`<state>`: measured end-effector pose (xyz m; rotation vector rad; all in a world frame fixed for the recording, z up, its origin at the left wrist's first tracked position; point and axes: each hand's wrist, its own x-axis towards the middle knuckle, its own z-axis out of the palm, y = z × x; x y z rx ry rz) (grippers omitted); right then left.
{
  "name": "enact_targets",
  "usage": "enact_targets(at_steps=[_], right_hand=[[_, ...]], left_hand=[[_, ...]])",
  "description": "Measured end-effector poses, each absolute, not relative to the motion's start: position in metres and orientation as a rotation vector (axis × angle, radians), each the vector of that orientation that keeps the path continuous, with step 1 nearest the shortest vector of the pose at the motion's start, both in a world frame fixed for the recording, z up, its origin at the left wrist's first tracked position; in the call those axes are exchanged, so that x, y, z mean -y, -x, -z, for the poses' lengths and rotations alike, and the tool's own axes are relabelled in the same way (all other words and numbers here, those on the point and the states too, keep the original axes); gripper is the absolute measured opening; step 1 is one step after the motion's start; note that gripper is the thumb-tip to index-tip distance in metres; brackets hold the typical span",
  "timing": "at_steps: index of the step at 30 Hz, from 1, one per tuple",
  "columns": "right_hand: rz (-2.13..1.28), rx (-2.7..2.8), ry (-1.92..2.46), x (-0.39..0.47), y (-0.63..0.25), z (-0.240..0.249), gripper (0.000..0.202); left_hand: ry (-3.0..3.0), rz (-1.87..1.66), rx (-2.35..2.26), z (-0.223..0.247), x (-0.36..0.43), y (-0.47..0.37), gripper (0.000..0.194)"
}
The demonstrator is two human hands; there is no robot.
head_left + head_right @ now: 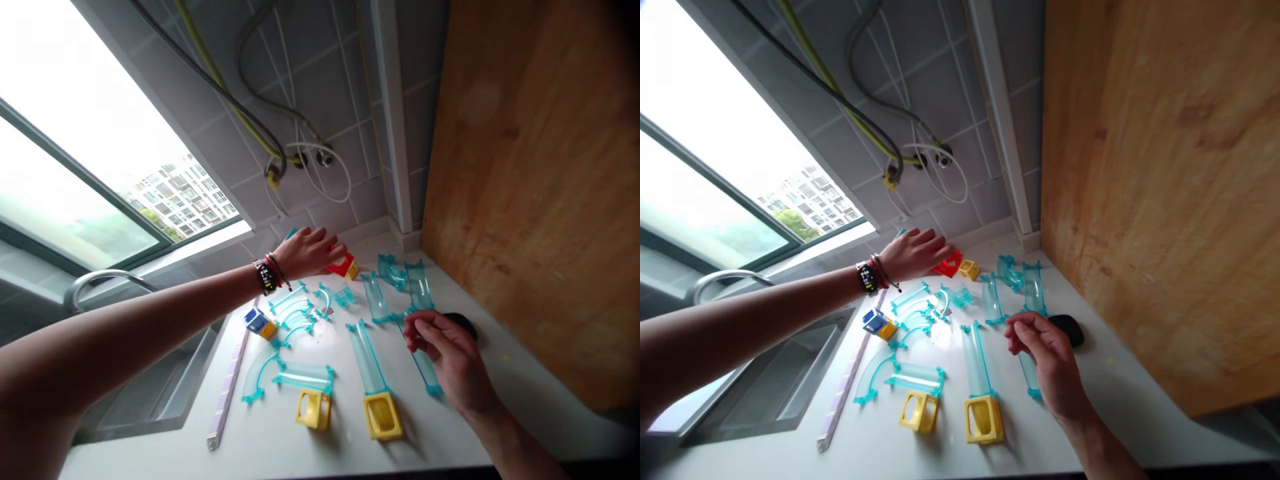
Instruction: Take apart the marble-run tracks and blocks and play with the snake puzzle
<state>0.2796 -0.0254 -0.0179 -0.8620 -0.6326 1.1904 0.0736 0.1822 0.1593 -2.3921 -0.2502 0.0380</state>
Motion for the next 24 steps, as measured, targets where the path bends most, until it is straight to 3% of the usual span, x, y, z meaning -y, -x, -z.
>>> enact_targets(at_steps=[10, 15, 19, 24], right_hand=[[-0.921, 1.054, 0.964, 0.060, -0.263, -0.024, 0.026], [-0.543, 1.354, 1.013, 0.074, -0.251, -0.035, 0.077], [-0.414, 1.369, 1.042, 0.081, -0.249, -0.036, 0.070], [-0.643, 1.441, 0.913, 0.089, -0.253, -0.046, 0.071]], left_hand=[[2.373, -0.016, 0.101, -0.198, -0.054, -0.088, 0.021], [2.495, 0.037, 0.250, -0.210, -0.005, -0.090, 0.048], [2.603, 0.200, 0.499, -0.214, 0.030, -0.080, 0.044], [2.766, 0.426, 0.736, -0.197, 0.062, -0.064, 0.044]])
